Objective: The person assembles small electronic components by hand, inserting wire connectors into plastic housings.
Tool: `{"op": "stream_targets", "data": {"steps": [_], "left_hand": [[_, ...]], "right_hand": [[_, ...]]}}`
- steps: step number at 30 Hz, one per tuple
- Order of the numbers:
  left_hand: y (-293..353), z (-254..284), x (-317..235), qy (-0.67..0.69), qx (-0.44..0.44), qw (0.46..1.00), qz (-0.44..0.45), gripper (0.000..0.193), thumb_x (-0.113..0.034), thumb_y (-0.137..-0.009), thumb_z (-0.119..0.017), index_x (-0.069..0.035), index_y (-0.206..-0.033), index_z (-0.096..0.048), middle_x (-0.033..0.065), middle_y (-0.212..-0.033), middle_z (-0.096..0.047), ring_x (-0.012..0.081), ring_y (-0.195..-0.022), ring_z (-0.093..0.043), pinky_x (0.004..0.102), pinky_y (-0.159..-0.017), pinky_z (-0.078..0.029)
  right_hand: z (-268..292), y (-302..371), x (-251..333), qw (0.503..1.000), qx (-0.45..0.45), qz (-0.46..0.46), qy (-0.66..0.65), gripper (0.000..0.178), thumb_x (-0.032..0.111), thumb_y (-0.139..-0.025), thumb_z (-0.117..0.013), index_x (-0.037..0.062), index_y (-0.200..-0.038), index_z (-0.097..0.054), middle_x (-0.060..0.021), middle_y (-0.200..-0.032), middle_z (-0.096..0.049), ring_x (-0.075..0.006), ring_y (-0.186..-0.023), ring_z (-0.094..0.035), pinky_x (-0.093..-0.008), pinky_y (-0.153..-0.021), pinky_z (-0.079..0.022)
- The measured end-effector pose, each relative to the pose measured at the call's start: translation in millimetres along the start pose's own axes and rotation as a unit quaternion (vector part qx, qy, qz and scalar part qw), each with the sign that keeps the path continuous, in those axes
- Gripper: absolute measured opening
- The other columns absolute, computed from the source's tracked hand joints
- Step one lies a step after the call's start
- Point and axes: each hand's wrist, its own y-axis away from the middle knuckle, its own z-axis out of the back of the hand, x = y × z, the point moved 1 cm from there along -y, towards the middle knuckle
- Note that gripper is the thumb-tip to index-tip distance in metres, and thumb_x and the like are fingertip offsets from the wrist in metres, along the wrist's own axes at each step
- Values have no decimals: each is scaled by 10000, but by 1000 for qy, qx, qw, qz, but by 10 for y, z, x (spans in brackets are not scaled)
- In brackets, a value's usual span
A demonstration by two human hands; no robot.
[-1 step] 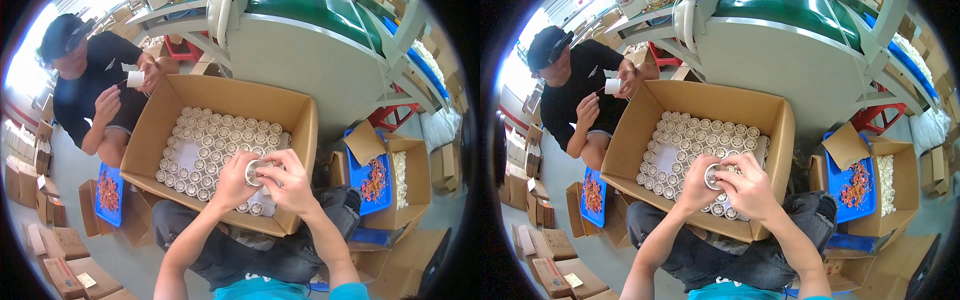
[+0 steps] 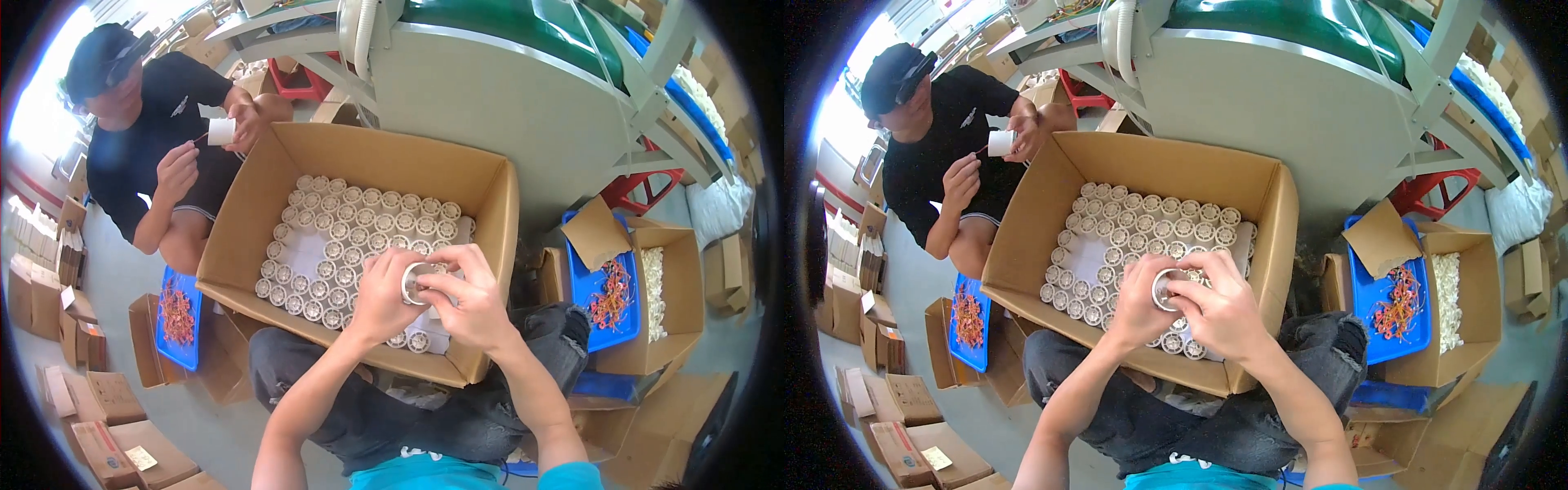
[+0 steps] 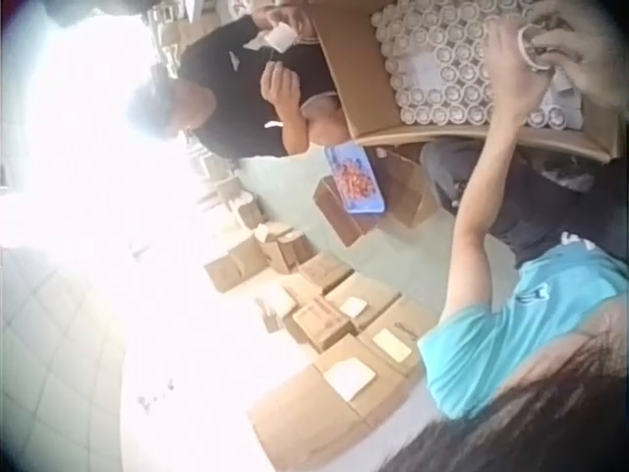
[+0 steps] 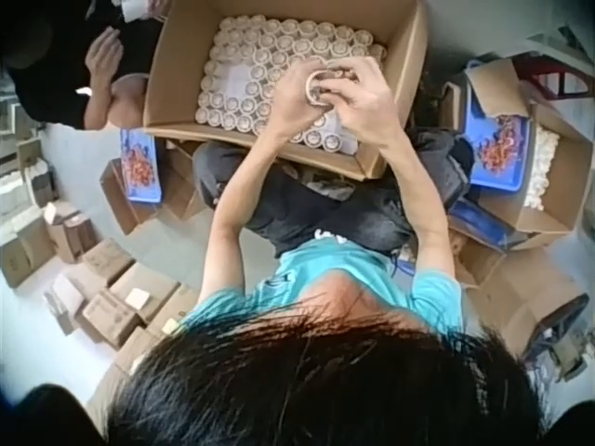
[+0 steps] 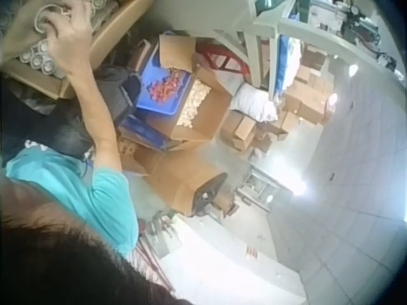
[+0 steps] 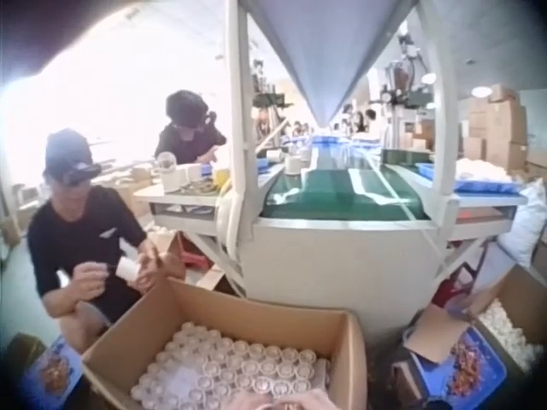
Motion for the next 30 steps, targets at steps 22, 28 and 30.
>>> {"op": "stream_targets", "data": {"steps": [22, 28, 30], "left_hand": [[12, -41, -39, 111, 8, 993, -28, 484, -66, -645, -840, -42, -1049, -575, 137, -984, -624, 320, -822, -669, 390, -653, -556], [36, -90, -41, 34, -15, 999, -33, 455, -20, -637, -807, -50, -1030, -582, 132, -991, -636, 323, -836, -666, 393, -657, -550], [54, -87, -25, 10, -43, 999, -25, 455, 0, -626, -793, -51, -1026, -582, 131, -987, -637, 325, -820, -666, 400, -653, -549]], "right_hand": [[-28, 66, 10, 983, 59, -165, -49, 122, 84, -752, -717, 44, -858, -763, -118, -1073, -644, -298, -1045, -604, -406, -913, -484], [-138, 104, -52, 986, 28, -161, -43, 137, 55, -750, -700, 51, -868, -770, -124, -1052, -666, -291, -992, -633, -392, -873, -502], [-165, 88, -65, 986, 16, -161, -44, 138, 49, -748, -696, 49, -864, -771, -125, -1047, -675, -291, -973, -643, -388, -859, -510]]}}
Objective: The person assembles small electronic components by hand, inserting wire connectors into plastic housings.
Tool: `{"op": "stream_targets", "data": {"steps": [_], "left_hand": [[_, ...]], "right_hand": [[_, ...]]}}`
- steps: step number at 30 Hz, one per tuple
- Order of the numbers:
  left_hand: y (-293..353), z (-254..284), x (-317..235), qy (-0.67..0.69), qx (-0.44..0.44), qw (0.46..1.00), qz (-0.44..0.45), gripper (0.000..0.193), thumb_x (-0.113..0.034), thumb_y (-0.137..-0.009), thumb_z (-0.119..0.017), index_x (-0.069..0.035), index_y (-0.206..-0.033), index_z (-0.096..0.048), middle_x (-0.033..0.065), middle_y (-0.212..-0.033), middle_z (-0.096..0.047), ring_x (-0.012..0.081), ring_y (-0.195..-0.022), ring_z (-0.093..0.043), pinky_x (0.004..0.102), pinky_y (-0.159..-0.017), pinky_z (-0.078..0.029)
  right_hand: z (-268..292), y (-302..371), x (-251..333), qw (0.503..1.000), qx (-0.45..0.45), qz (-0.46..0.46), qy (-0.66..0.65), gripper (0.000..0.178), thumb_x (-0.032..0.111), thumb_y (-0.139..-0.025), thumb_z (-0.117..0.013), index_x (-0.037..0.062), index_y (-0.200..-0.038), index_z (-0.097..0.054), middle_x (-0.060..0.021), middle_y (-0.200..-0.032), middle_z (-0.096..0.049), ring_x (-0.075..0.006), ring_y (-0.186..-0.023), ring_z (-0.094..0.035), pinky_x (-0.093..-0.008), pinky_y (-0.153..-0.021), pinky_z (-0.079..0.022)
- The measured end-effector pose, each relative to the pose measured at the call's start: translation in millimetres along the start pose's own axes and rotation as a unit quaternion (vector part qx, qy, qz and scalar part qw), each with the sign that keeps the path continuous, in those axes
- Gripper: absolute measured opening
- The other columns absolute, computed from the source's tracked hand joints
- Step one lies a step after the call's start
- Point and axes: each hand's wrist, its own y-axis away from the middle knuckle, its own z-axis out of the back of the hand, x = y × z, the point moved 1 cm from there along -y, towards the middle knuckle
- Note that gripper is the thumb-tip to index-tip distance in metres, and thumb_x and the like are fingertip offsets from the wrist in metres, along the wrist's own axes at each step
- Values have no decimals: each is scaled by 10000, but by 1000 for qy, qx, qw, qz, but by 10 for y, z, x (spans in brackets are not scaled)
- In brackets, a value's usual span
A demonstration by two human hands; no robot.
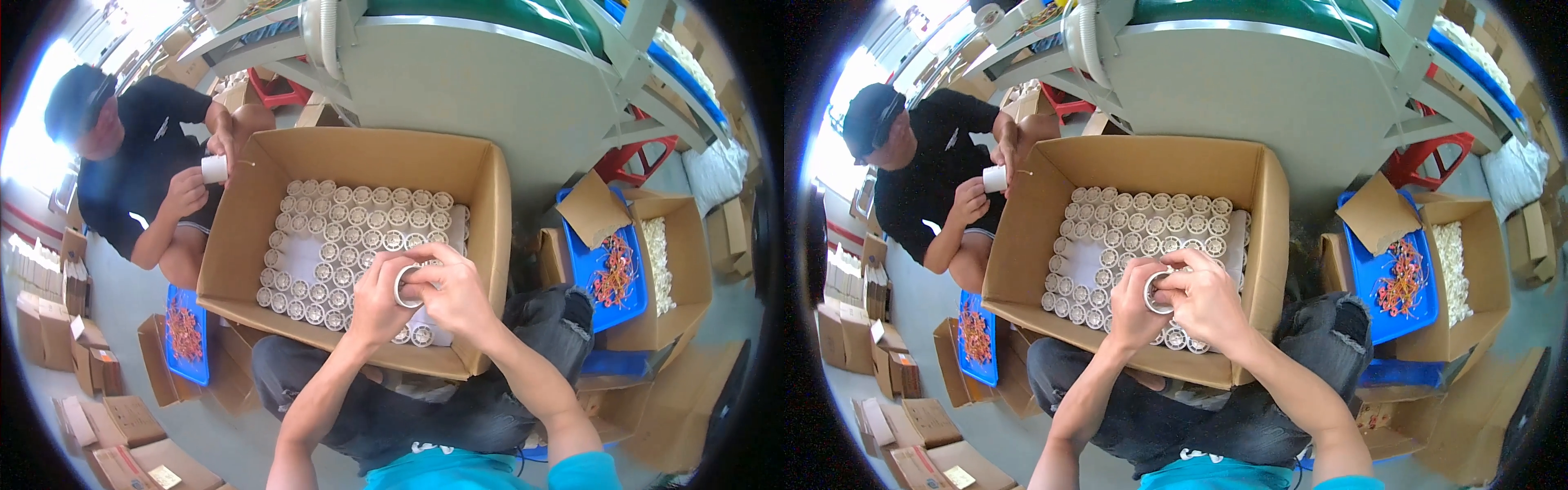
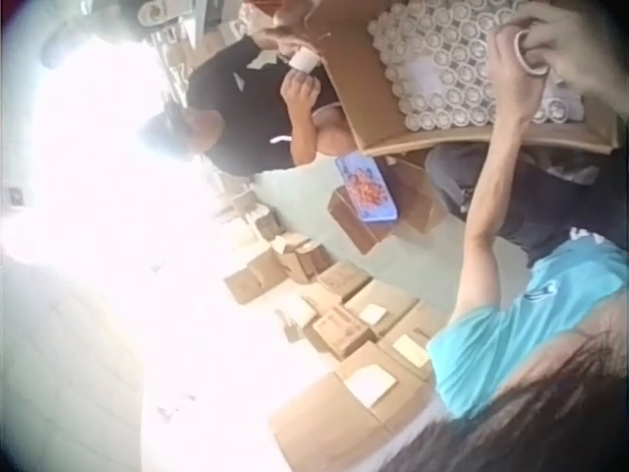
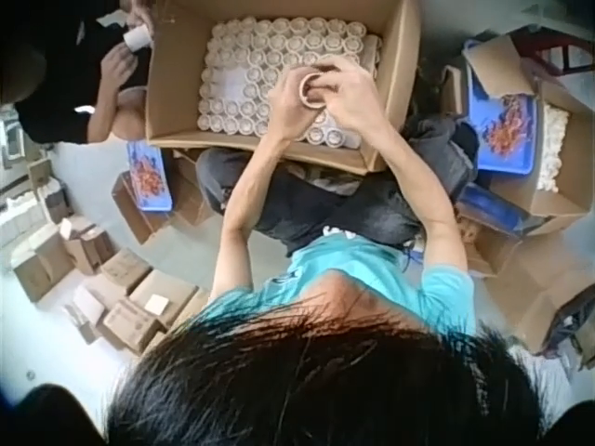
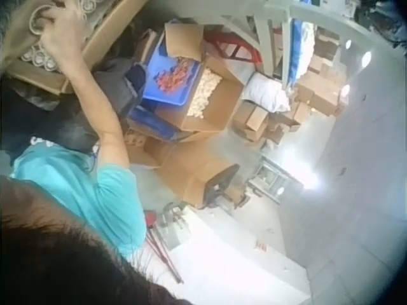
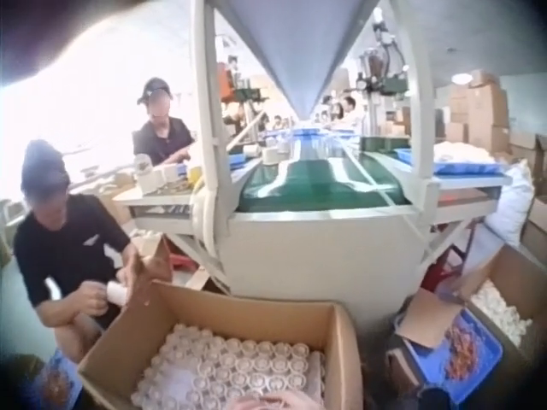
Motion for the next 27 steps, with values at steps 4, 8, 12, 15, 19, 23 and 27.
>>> {"op": "stream_targets", "data": {"steps": [4, 8, 12, 15, 19, 23, 27], "left_hand": [[10, 44, -33, 1, 2, 1000, 17, 450, 9, -632, -796, -49, -1019, -575, 137, -983, -642, 317, -801, -667, 392, -648, -551], [-2, 25, -60, 12, 9, 1000, 19, 455, 0, -641, -807, -49, -1030, -575, 132, -963, -637, 318, -800, -660, 393, -647, -546], [-16, 3, -27, -8, 57, 998, 11, 450, -4, -647, -814, -51, -1026, -576, 130, -943, -630, 316, -811, -652, 394, -669, -541], [-45, 19, -61, 46, 77, 996, 15, 463, -2, -640, -819, -51, -1030, -575, 129, -927, -623, 314, -815, -643, 394, -687, -536], [-21, 8, -90, 70, 98, 992, 37, 474, 4, -627, -820, -49, -1030, -576, 131, -947, -627, 313, -818, -648, 383, -684, -537], [-6, 3, -66, 27, 47, 998, 26, 480, 10, -623, -818, -54, -1036, -581, 136, -966, -634, 315, -821, -657, 365, -676, -539], [8, 16, -50, 5, 41, 999, 6, 489, 18, -621, -811, -46, -1046, -578, 150, -974, -626, 317, -815, -655, 369, -671, -539]], "right_hand": [[2, -36, 15, 992, 51, -62, -100, 141, -2, -723, -722, 16, -856, -767, -146, -1102, -678, -279, -982, -669, -375, -856, -523], [46, -52, -29, 991, 75, -80, -82, 147, 30, -715, -745, 41, -858, -777, -155, -1137, -677, -283, -990, -672, -368, -861, -527], [129, -35, -40, 998, 55, -28, 18, 147, 57, -712, -752, 77, -853, -786, -153, -1147, -677, -299, -996, -667, -376, -880, -521], [192, -47, -38, 996, 85, -9, 8, 152, 71, -710, -750, 82, -858, -783, -133, -1149, -678, -303, -1002, -662, -381, -881, -519], [206, -43, -11, 988, 137, -62, 15, 161, 73, -707, -746, 82, -864, -780, -113, -1131, -686, -299, -986, -664, -386, -868, -522], [94, 2, -39, 998, 56, -23, 0, 157, 78, -711, -736, 63, -864, -771, -104, -1089, -700, -301, -941, -670, -397, -847, -523], [54, 8, -49, 999, 41, -8, -16, 152, 74, -714, -725, 60, -859, -768, -105, -1085, -696, -305, -940, -668, -402, -840, -523]]}}
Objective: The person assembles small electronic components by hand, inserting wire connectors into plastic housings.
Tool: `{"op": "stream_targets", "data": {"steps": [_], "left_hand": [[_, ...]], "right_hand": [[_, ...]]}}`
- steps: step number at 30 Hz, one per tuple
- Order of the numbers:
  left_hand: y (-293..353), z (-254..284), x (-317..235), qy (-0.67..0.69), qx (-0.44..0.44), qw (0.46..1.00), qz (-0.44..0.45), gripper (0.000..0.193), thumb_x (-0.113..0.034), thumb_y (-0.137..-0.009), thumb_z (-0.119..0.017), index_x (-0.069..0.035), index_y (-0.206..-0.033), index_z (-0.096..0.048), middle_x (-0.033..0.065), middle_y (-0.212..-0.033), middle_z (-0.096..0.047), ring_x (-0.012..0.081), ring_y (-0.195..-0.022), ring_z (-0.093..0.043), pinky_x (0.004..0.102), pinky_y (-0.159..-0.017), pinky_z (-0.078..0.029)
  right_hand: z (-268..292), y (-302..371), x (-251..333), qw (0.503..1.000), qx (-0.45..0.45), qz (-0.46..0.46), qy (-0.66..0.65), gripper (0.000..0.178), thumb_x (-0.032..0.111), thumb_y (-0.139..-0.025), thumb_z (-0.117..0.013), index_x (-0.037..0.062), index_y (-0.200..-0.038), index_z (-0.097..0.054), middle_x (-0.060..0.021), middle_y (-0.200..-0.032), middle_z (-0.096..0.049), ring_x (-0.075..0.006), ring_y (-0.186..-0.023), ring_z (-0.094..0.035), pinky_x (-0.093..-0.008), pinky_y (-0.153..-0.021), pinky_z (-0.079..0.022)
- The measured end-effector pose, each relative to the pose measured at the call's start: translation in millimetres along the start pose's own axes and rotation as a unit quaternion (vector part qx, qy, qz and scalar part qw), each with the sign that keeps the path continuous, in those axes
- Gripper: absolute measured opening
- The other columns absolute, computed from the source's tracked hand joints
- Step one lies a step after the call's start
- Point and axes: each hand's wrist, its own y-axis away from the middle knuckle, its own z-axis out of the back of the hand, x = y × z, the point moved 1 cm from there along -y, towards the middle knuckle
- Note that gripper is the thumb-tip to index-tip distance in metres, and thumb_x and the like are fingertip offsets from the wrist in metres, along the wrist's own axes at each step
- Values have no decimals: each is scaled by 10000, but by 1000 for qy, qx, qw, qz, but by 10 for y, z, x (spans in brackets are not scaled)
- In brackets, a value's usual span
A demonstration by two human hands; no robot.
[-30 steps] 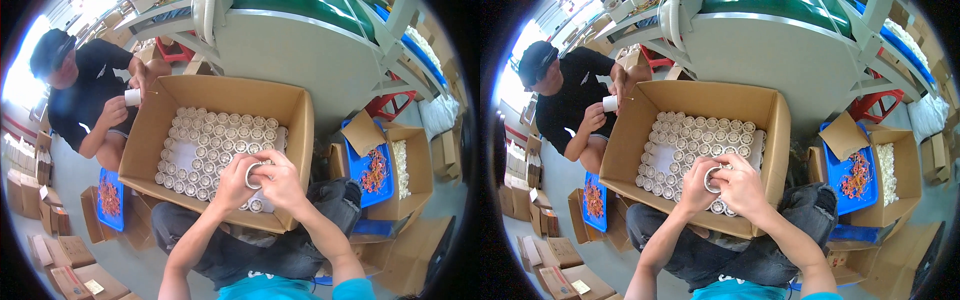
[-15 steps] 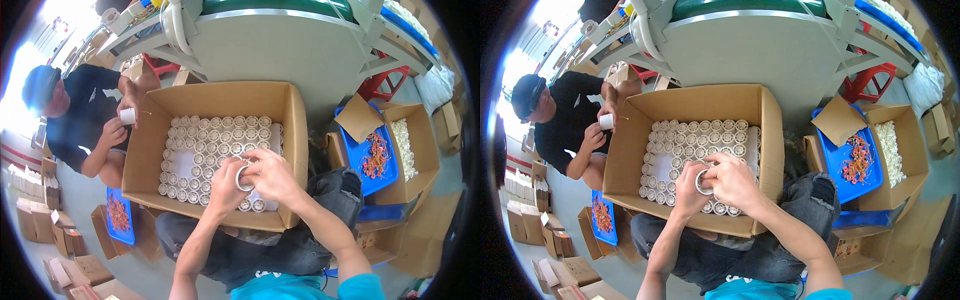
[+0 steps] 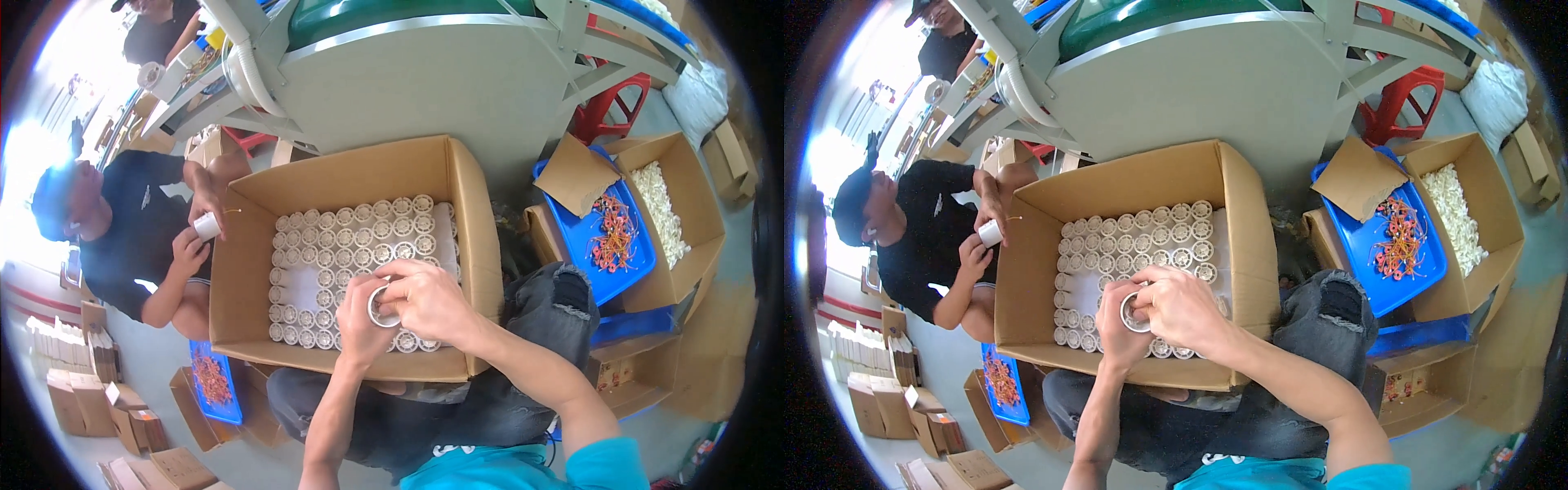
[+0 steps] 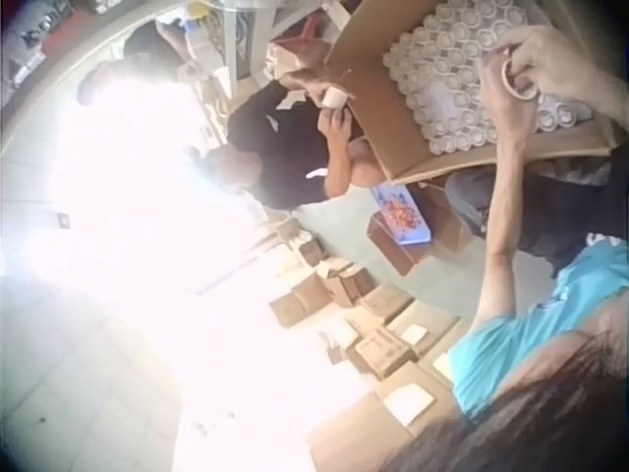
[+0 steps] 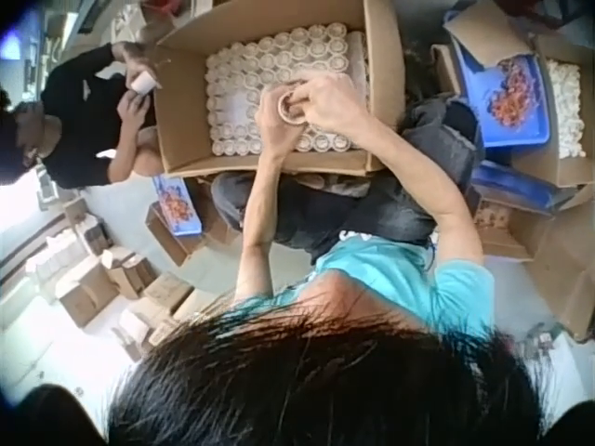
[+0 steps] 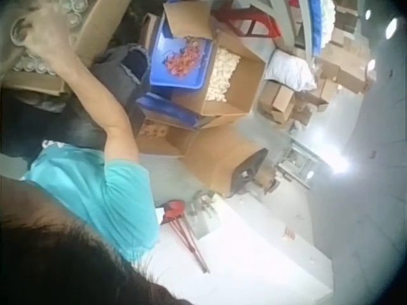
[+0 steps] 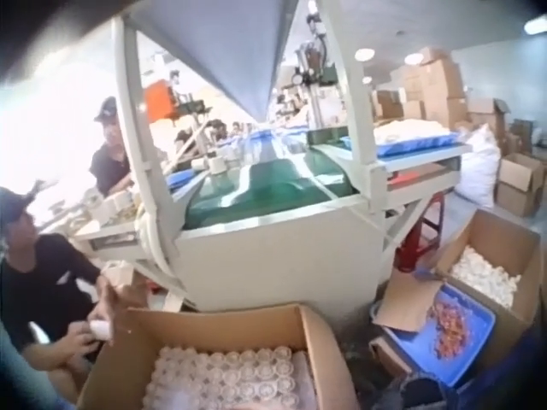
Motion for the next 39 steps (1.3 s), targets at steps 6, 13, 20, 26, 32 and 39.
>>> {"op": "stream_targets", "data": {"steps": [6, 13, 20, 26, 32, 39], "left_hand": [[3, -21, 67, 44, 42, 998, 14, 495, 20, -616, -817, -51, -1043, -577, 150, -976, -620, 314, -832, -654, 370, -683, -533], [-133, -16, 53, 85, 112, 982, 130, 715, -40, -594, -868, -37, -1190, -474, 137, -1024, -615, 279, -925, -642, 373, -797, -533], [-1469, 313, 267, 23, -16, 1000, -14, 552, -70, -655, -876, -29, -1123, -587, 75, -1097, -580, 214, -1027, -585, 349, -903, -478], [-3146, 217, 280, -79, -168, 978, -97, 688, -309, -777, -832, 18, -1307, -542, 145, -1148, -655, 255, -991, -620, 361, -864, -476], [-4316, 108, 422, -203, -253, 939, -113, 723, -360, -799, -804, 84, -1302, -535, 232, -1132, -628, 327, -1003, -612, 406, -876, -480], [-4619, -68, 765, -282, -159, 945, -33, 725, -290, -771, -808, 111, -1297, -511, 314, -1205, -590, 416, -1131, -588, 453, -985, -461]], "right_hand": [[34, 6, -28, 1000, 19, -15, 7, 149, 94, -735, -682, 65, -855, -766, -112, -1081, -689, -305, -973, -659, -409, -856, -518], [177, 7, -2, 997, 4, -31, 67, 199, 168, -808, -686, 98, -979, -760, -146, -1179, -640, -319, -1072, -619, -416, -928, -490], [545, -38, 100, 980, -194, -2, -34, 274, 171, -856, -703, 103, -1120, -721, -134, -1147, -624, -300, -1036, -626, -403, -886, -511], [528, -46, 0, 981, -194, 10, -13, 255, 129, -858, -688, 82, -1107, -717, -130, -1120, -629, -299, -1014, -627, -402, -861, -516], [469, -69, -86, 986, -167, -21, -17, 275, 108, -860, -687, 68, -1131, -708, -130, -1115, -641, -296, -1035, -622, -390, -889, -503], [477, -70, -83, 989, -141, -23, -28, 283, 114, -864, -687, 66, -1143, -702, -126, -1124, -637, -289, -1042, -617, -384, -898, -496]]}}
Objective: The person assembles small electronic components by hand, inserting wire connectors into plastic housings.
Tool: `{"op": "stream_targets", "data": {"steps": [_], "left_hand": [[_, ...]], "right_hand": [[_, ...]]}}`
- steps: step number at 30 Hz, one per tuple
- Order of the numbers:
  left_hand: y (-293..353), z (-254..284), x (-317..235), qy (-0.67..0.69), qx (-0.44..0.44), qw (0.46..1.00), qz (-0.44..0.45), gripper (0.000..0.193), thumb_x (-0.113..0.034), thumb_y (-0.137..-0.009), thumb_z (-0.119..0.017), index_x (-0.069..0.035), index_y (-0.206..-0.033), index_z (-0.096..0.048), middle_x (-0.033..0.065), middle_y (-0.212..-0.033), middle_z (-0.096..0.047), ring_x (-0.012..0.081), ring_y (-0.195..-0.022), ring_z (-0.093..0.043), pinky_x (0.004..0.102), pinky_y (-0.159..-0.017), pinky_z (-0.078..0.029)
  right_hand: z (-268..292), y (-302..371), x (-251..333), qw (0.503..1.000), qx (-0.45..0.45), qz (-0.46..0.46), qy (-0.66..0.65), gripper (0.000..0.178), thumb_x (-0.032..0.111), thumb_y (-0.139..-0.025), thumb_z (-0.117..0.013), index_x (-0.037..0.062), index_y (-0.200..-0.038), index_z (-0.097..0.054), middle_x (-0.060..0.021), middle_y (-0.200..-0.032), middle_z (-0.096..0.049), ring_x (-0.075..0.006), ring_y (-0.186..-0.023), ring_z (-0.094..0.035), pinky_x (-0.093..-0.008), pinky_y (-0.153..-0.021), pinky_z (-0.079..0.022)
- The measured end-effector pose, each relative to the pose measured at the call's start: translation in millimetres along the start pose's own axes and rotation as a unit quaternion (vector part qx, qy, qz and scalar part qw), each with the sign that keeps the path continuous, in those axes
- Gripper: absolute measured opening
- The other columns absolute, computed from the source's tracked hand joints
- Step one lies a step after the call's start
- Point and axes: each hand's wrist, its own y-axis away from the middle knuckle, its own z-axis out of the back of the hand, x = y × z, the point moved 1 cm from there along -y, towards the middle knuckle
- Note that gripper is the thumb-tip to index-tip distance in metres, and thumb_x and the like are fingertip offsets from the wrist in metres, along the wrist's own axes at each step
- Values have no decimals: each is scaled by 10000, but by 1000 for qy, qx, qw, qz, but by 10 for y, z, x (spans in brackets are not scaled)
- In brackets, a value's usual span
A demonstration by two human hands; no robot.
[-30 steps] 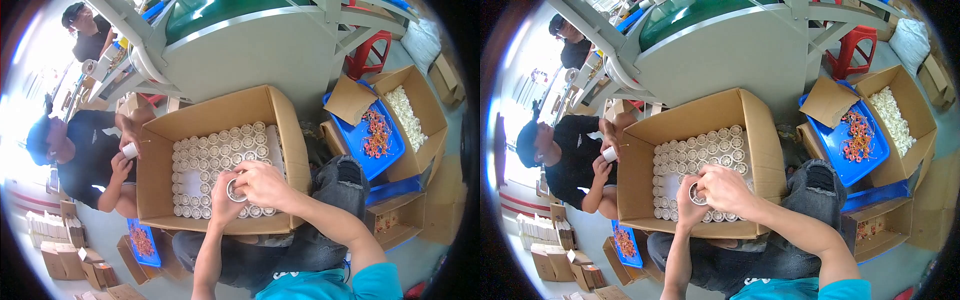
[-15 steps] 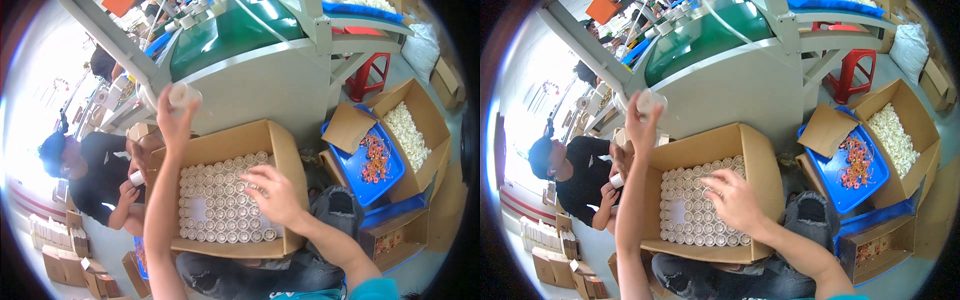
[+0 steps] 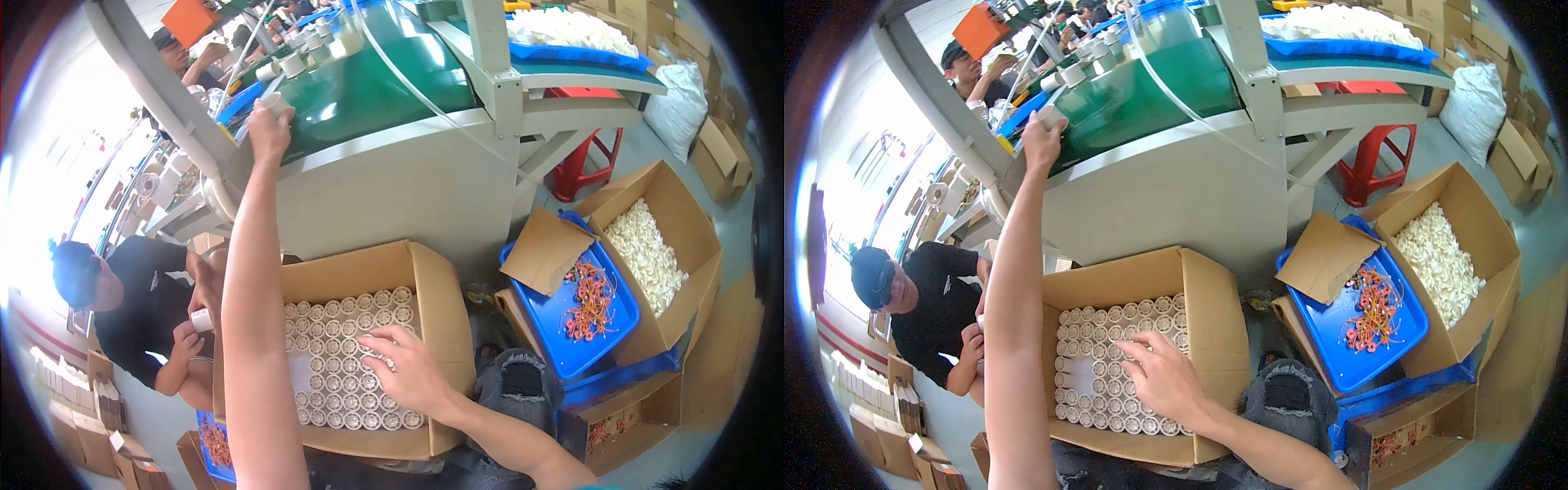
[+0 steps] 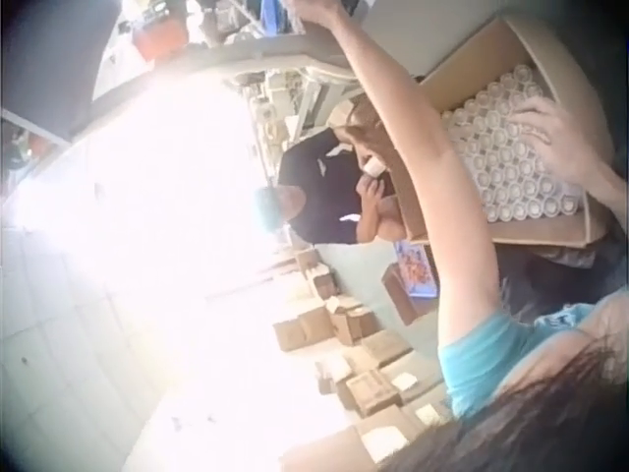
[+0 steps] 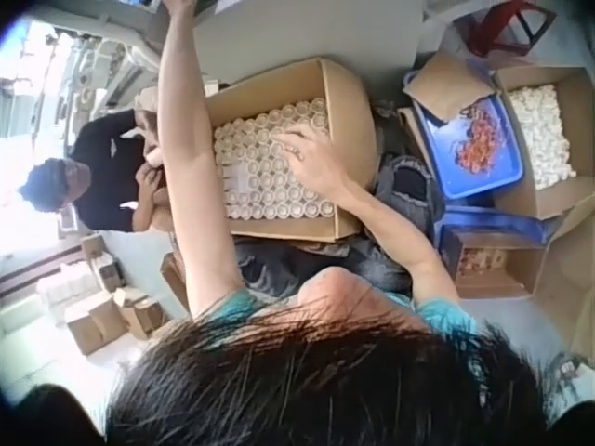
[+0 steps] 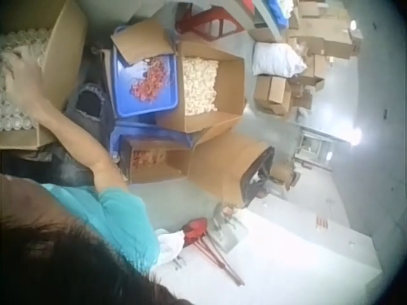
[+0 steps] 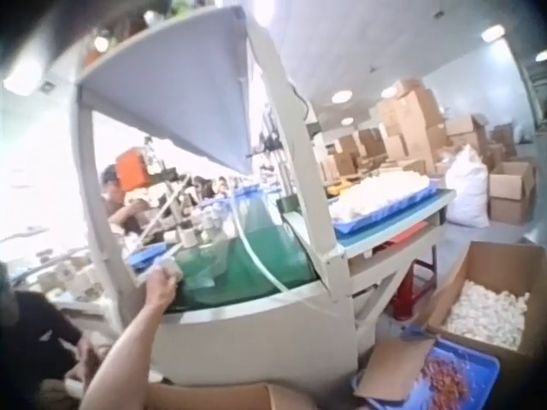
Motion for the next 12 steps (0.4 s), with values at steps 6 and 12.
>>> {"op": "stream_targets", "data": {"steps": [6, 12], "left_hand": [[324, 371, -609, 59, -178, 977, -101, 601, -122, -792, -712, -39, -1338, -474, 282, -1405, -367, 451, -1320, -341, 531, -1103, -274], [1689, 1546, -1958, 533, -57, 826, -175, 588, -95, -716, -745, -118, -1265, -536, 120, -1259, -531, 335, -1307, -371, 452, -1136, -250]], "right_hand": [[15, 3, -23, 1000, -24, 10, 0, 299, 74, -824, -723, 54, -1122, -711, -133, -1126, -650, -281, -974, -656, -346, -796, -546], [37, -31, -127, 992, 61, -107, 18, 350, 123, -849, -717, 66, -1192, -678, -133, -1220, -598, -280, -1001, -644, -367, -835, -536]]}}
